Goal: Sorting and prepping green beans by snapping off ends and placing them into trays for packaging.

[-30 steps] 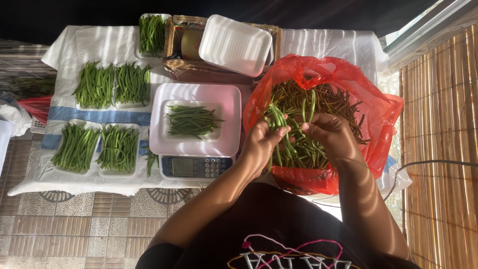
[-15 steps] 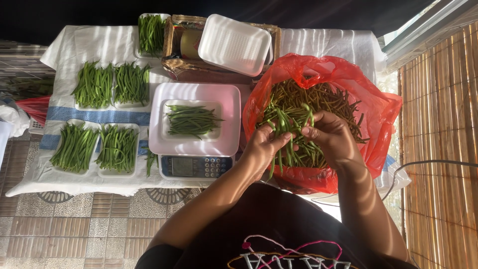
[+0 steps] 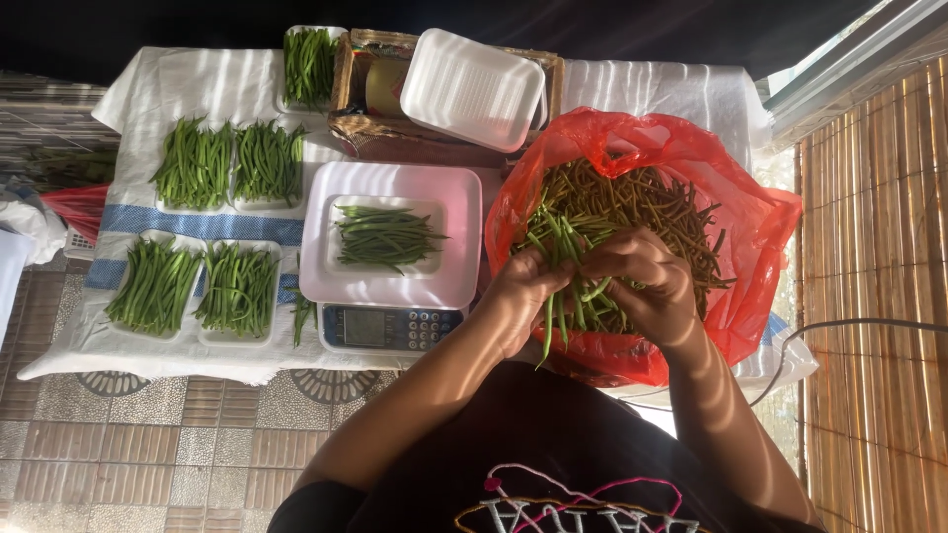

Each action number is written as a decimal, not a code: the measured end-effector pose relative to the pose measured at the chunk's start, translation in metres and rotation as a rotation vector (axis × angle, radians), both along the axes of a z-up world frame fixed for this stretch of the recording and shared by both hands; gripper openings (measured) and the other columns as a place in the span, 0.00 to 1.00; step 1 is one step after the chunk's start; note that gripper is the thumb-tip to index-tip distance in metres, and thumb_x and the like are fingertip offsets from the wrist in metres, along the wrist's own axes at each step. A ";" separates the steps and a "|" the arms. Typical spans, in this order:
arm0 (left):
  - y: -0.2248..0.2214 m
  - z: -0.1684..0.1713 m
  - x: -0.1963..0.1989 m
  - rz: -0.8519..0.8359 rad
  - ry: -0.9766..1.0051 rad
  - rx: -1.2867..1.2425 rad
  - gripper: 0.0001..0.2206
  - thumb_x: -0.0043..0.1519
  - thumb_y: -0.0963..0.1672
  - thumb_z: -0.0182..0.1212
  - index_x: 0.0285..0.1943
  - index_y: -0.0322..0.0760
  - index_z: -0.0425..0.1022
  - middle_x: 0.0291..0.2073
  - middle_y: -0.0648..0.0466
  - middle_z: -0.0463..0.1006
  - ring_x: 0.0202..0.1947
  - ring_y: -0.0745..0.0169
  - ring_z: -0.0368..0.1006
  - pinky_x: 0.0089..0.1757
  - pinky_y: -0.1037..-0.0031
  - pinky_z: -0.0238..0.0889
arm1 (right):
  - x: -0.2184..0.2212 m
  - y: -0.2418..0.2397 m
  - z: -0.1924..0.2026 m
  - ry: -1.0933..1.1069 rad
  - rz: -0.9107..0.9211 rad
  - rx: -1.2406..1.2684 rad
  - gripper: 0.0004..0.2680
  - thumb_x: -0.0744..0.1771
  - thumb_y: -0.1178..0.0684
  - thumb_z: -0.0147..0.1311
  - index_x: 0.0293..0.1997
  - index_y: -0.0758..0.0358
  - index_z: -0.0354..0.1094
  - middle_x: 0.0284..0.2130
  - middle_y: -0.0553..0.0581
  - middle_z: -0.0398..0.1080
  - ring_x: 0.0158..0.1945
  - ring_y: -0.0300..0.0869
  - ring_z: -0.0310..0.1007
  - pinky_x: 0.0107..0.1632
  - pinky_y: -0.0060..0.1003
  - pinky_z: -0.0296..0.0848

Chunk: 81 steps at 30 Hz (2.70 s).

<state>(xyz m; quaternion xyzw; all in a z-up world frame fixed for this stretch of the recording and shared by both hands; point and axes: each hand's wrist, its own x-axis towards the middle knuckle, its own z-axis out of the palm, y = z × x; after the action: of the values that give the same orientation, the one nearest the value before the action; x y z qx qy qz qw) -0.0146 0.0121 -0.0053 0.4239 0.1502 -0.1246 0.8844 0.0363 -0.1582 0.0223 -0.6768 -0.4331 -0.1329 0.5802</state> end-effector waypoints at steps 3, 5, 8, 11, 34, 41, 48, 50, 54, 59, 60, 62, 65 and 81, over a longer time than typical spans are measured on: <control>0.003 -0.018 0.008 -0.009 -0.004 0.006 0.10 0.65 0.43 0.63 0.50 0.29 0.73 0.36 0.52 0.80 0.38 0.60 0.78 0.39 0.65 0.79 | 0.003 -0.002 0.005 0.035 -0.023 -0.041 0.02 0.64 0.62 0.63 0.37 0.65 0.80 0.34 0.61 0.78 0.39 0.53 0.75 0.47 0.48 0.74; 0.001 -0.017 0.009 -0.004 -0.005 0.006 0.10 0.65 0.43 0.64 0.49 0.30 0.74 0.34 0.52 0.79 0.36 0.61 0.78 0.37 0.66 0.79 | 0.002 -0.003 0.004 0.037 -0.027 -0.054 0.02 0.64 0.62 0.64 0.37 0.65 0.80 0.35 0.61 0.78 0.39 0.53 0.74 0.47 0.47 0.74; -0.001 -0.017 0.007 0.017 -0.012 -0.008 0.10 0.65 0.44 0.65 0.47 0.32 0.74 0.32 0.52 0.80 0.33 0.63 0.77 0.35 0.68 0.78 | 0.001 0.002 0.010 0.029 -0.028 -0.083 0.03 0.64 0.61 0.65 0.38 0.64 0.80 0.36 0.63 0.77 0.39 0.53 0.73 0.46 0.47 0.73; 0.003 -0.017 0.007 0.069 -0.004 0.069 0.11 0.65 0.45 0.64 0.51 0.33 0.74 0.37 0.50 0.81 0.41 0.57 0.77 0.47 0.61 0.71 | 0.001 -0.002 0.001 0.080 -0.104 -0.153 0.02 0.64 0.59 0.66 0.37 0.60 0.81 0.40 0.63 0.77 0.43 0.54 0.74 0.49 0.48 0.71; -0.005 -0.003 0.009 0.164 -0.123 0.387 0.14 0.67 0.42 0.60 0.58 0.24 0.72 0.44 0.41 0.82 0.57 0.50 0.74 0.60 0.53 0.61 | -0.001 0.000 -0.008 1.125 -0.143 0.034 0.12 0.71 0.55 0.48 0.53 0.75 0.73 0.21 0.60 0.64 0.23 0.39 0.59 0.26 0.32 0.60; -0.005 0.017 0.008 0.224 -0.095 0.337 0.17 0.67 0.41 0.60 0.61 0.23 0.70 0.45 0.38 0.81 0.56 0.48 0.75 0.59 0.53 0.62 | -0.011 0.020 0.023 0.924 -0.242 -0.172 0.08 0.69 0.61 0.55 0.50 0.76 0.75 0.20 0.62 0.69 0.21 0.42 0.72 0.28 0.30 0.65; -0.014 -0.024 0.011 0.331 -0.063 0.313 0.14 0.68 0.42 0.59 0.61 0.31 0.72 0.49 0.43 0.81 0.57 0.55 0.73 0.58 0.55 0.65 | -0.011 0.028 0.001 0.506 -0.380 -0.483 0.10 0.66 0.61 0.62 0.52 0.74 0.76 0.34 0.71 0.73 0.35 0.59 0.78 0.34 0.42 0.72; -0.019 -0.026 0.014 0.399 -0.047 0.302 0.15 0.68 0.42 0.57 0.62 0.29 0.70 0.52 0.42 0.79 0.60 0.53 0.70 0.59 0.54 0.62 | -0.013 0.041 0.005 0.377 -0.387 -0.577 0.09 0.67 0.60 0.60 0.50 0.73 0.77 0.33 0.70 0.74 0.35 0.61 0.77 0.34 0.45 0.73; -0.016 0.014 0.002 0.561 0.007 0.272 0.15 0.70 0.41 0.51 0.63 0.26 0.68 0.53 0.41 0.78 0.60 0.53 0.69 0.63 0.56 0.58 | -0.015 0.061 0.001 0.063 -0.420 -0.789 0.07 0.68 0.58 0.58 0.48 0.66 0.79 0.33 0.61 0.73 0.35 0.58 0.77 0.34 0.48 0.76; 0.004 -0.028 0.008 0.554 0.167 0.316 0.15 0.69 0.49 0.51 0.64 0.47 0.69 0.55 0.61 0.76 0.61 0.66 0.68 0.65 0.59 0.52 | -0.005 0.084 -0.021 -0.163 -0.310 -0.727 0.04 0.68 0.53 0.59 0.38 0.58 0.79 0.33 0.58 0.72 0.40 0.54 0.75 0.39 0.43 0.73; 0.003 -0.060 0.016 0.655 0.079 0.114 0.13 0.70 0.46 0.52 0.62 0.42 0.69 0.53 0.60 0.73 0.59 0.67 0.65 0.63 0.60 0.54 | -0.006 0.091 -0.013 -0.166 -0.226 -0.720 0.05 0.67 0.53 0.59 0.40 0.61 0.78 0.32 0.61 0.72 0.41 0.58 0.73 0.42 0.48 0.70; 0.018 -0.023 0.002 0.709 0.044 0.041 0.13 0.70 0.46 0.53 0.62 0.40 0.68 0.54 0.58 0.72 0.59 0.67 0.63 0.63 0.62 0.54 | -0.006 0.111 -0.006 -0.096 -0.135 -0.714 0.07 0.67 0.52 0.59 0.43 0.64 0.76 0.34 0.65 0.71 0.42 0.62 0.71 0.44 0.50 0.69; 0.041 -0.008 -0.011 0.771 -0.030 -0.061 0.14 0.70 0.47 0.55 0.62 0.40 0.68 0.53 0.58 0.70 0.58 0.69 0.63 0.61 0.68 0.55 | 0.008 0.131 -0.037 0.110 0.052 -0.780 0.11 0.68 0.48 0.56 0.46 0.67 0.70 0.35 0.70 0.71 0.45 0.69 0.69 0.45 0.59 0.68; 0.125 -0.040 -0.051 0.672 -0.073 -0.058 0.34 0.64 0.54 0.62 0.77 0.49 0.50 0.75 0.48 0.47 0.72 0.41 0.47 0.65 0.51 0.42 | 0.015 0.235 -0.051 0.332 0.232 -1.242 0.14 0.72 0.40 0.38 0.54 0.58 0.62 0.46 0.67 0.75 0.57 0.61 0.72 0.58 0.60 0.69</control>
<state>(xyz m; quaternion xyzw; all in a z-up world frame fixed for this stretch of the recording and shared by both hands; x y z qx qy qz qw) -0.0656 0.1368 -0.0457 0.3295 0.2463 0.1849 0.8925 0.0509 0.0765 -0.0284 -0.8465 -0.4043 0.3118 0.1507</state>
